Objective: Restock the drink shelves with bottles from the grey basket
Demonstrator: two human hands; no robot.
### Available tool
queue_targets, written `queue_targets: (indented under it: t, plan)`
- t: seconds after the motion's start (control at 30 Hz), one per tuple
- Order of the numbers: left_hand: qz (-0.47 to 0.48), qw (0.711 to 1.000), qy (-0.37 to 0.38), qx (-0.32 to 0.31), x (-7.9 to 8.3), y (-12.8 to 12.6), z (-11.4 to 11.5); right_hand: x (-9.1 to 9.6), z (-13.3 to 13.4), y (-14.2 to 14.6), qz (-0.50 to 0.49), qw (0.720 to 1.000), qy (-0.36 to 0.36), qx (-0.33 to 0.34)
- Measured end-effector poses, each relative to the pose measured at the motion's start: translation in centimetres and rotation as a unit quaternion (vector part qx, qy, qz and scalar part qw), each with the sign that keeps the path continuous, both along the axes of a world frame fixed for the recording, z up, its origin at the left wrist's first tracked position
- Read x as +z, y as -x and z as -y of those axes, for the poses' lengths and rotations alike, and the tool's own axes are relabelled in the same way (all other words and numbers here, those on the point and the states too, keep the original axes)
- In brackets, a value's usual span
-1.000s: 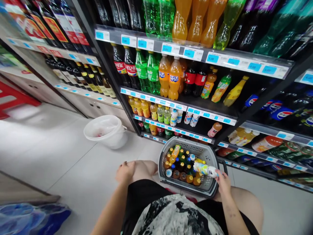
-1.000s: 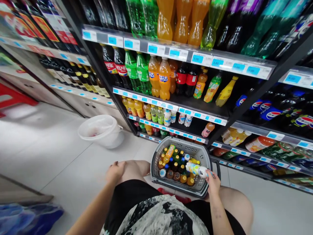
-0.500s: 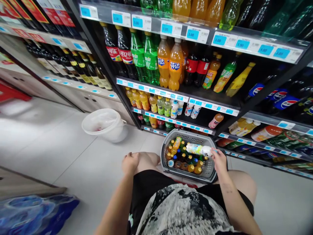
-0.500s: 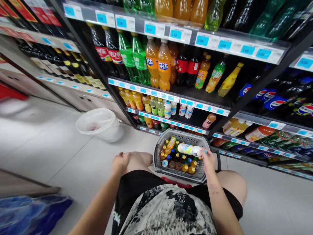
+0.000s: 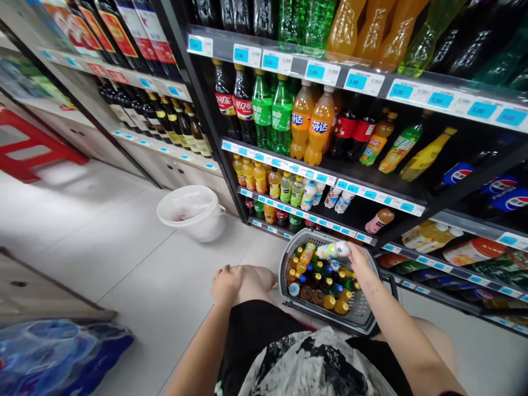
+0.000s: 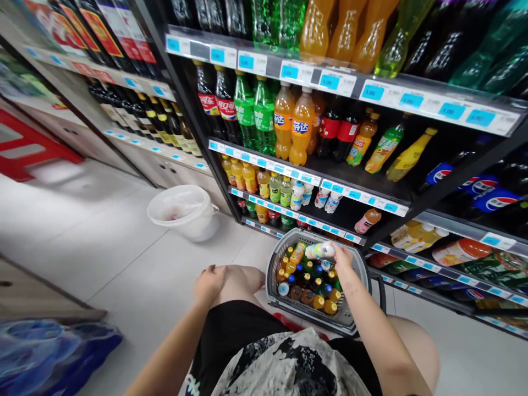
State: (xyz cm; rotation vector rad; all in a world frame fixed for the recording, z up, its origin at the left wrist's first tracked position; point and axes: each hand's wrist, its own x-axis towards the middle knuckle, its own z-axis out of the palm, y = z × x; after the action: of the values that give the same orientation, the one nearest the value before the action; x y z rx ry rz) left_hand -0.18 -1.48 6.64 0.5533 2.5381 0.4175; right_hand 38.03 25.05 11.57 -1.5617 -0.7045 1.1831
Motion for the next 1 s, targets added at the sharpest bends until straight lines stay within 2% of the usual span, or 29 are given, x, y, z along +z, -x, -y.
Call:
queue_targets:
  t: [0.17, 0.33, 0.53, 0.73, 0.87, 1.0]
  plan:
    - [-0.008, 1.0, -0.003, 0.004, -0.2, -0.2, 0.2, 5.1, -8.0, 3.2, -0.045, 0.997, -0.012, -0.068]
    - [-0.016, 1.0, -0.008, 0.002, -0.5, -0.3, 0.0, 8.1, -12.6, 5.5, -0.046, 0.994, -0.04, -0.088]
    - [-0.015, 1.0, -0.023, 0.004, -0.8, -0.2, 0.3, 8.7, -15.8, 7.4, 0.017, 0.996, -0.049, -0.07]
    - [-0.015, 1.0, -0.006, 0.011, -0.4, -0.1, 0.3, 8.1, -17.5, 9.4, 0.151, 0.981, -0.117, 0.015]
    - [-0.021, 1.0, 0.004, 0.005, 0.2, -0.3, -0.3, 7.6, -17.6, 10.2, 0.279, 0.943, -0.161, 0.08]
    - [-0.014, 1.0, 0.002, -0.002, 1.0, -0.6, -0.8, 7.9, -17.5, 10.6, 0.415, 0.871, -0.196, 0.178]
